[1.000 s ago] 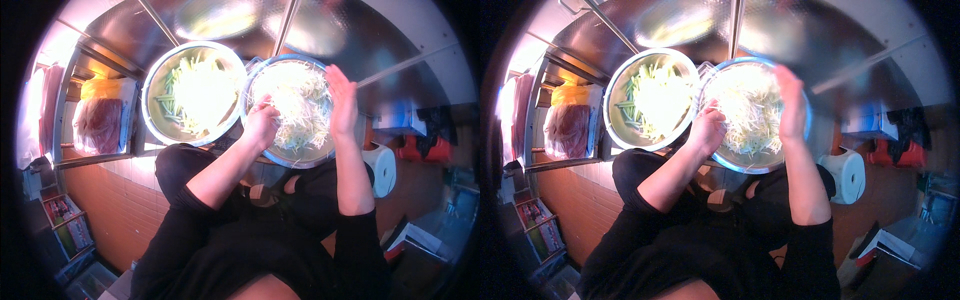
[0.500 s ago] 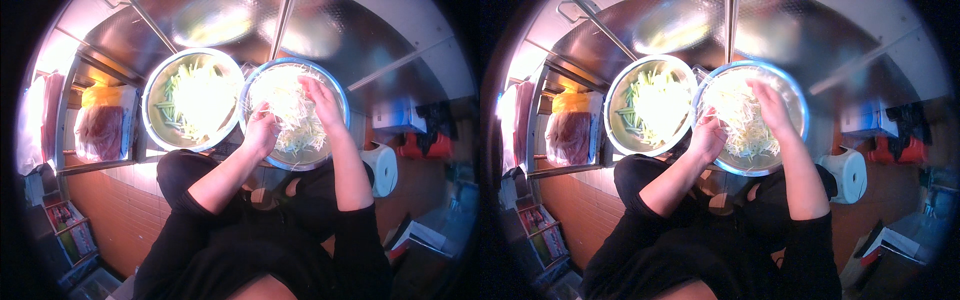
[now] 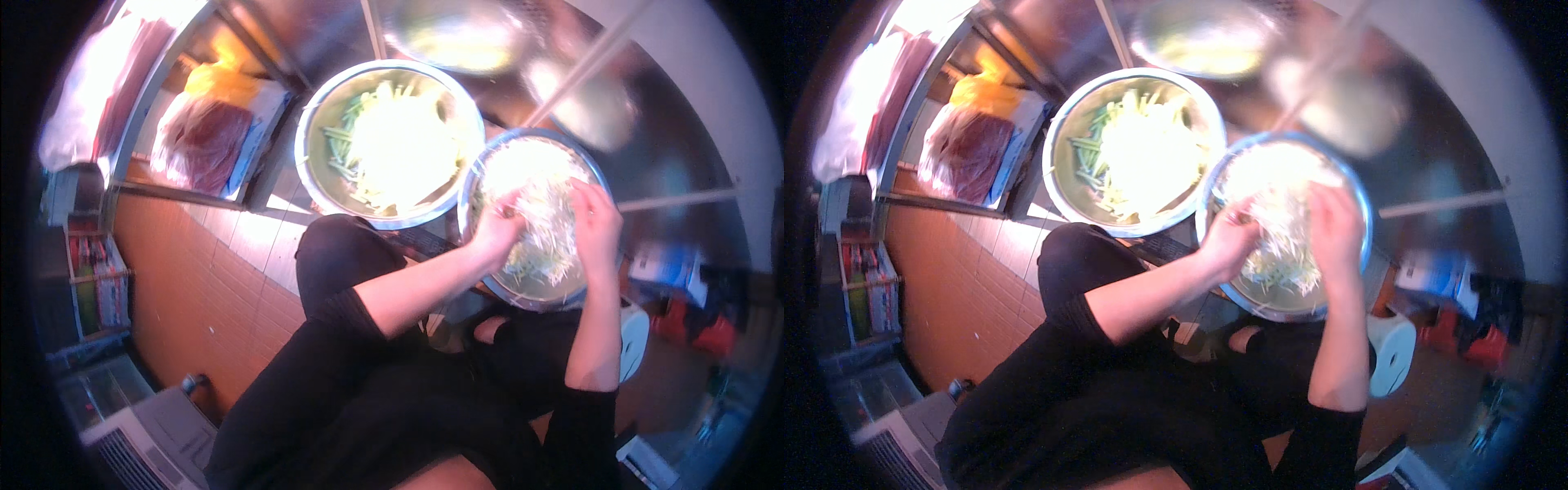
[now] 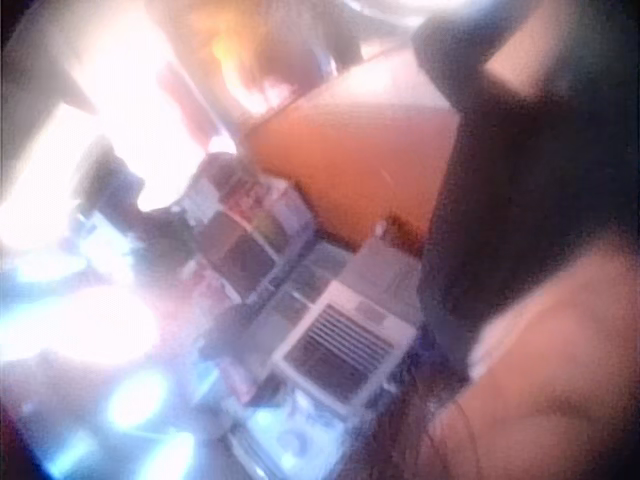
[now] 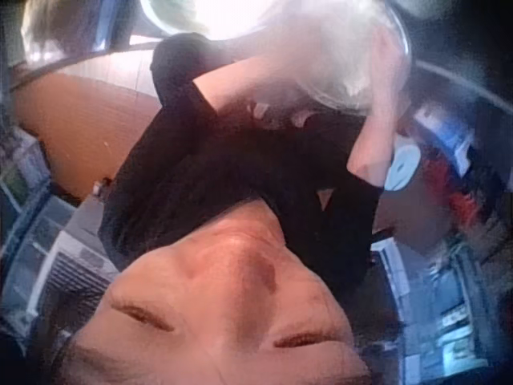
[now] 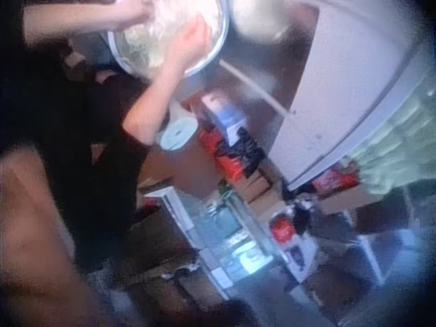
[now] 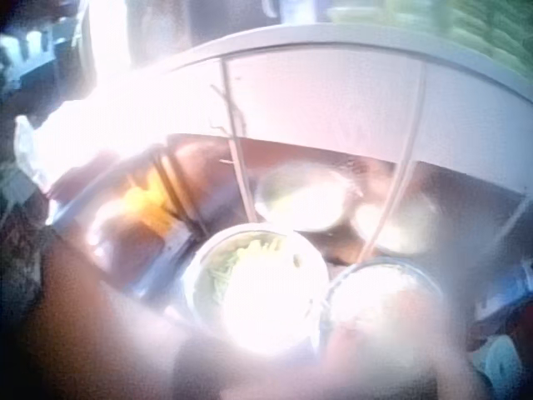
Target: The person assembles food rolls by hand, placing shredded vegetables and a flat sheet onto a wrapper and rolling them into a cylindrical shape. The finished rolls are placed into a plastic container on the counter.
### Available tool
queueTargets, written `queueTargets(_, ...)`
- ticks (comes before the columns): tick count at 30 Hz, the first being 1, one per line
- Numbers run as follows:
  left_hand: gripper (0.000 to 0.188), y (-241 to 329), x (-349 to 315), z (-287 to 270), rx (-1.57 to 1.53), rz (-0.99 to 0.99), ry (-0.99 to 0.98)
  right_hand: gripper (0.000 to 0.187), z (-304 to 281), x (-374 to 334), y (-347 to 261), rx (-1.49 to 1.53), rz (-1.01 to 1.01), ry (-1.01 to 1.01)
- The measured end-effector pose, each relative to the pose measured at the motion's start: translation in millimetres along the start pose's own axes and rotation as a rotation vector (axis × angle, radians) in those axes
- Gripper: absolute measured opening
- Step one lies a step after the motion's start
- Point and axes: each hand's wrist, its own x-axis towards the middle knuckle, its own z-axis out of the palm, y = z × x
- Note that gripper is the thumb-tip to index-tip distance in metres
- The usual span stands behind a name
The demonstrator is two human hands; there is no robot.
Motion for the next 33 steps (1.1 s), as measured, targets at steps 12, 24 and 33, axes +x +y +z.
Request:
queueTargets(12, 0.026, 5.0, -22.3, 17.5, 0.084, -0.159, -0.011, 0.024, 270.8, 153.2, -13.7, -0.135, 0.281, -0.559)
queueTargets(24, 0.031, 8.0, -35.7, 1.6, 0.127, -0.229, -0.166, 0.023, 344.9, 140.5, -22.2, -0.318, 0.226, -0.575)
queueTargets(33, 0.036, 11.3, -31.1, 15.2, 0.16, -0.181, -0.158, 0.024, 310.6, 155.2, -16.1, -0.161, 0.171, -0.394)
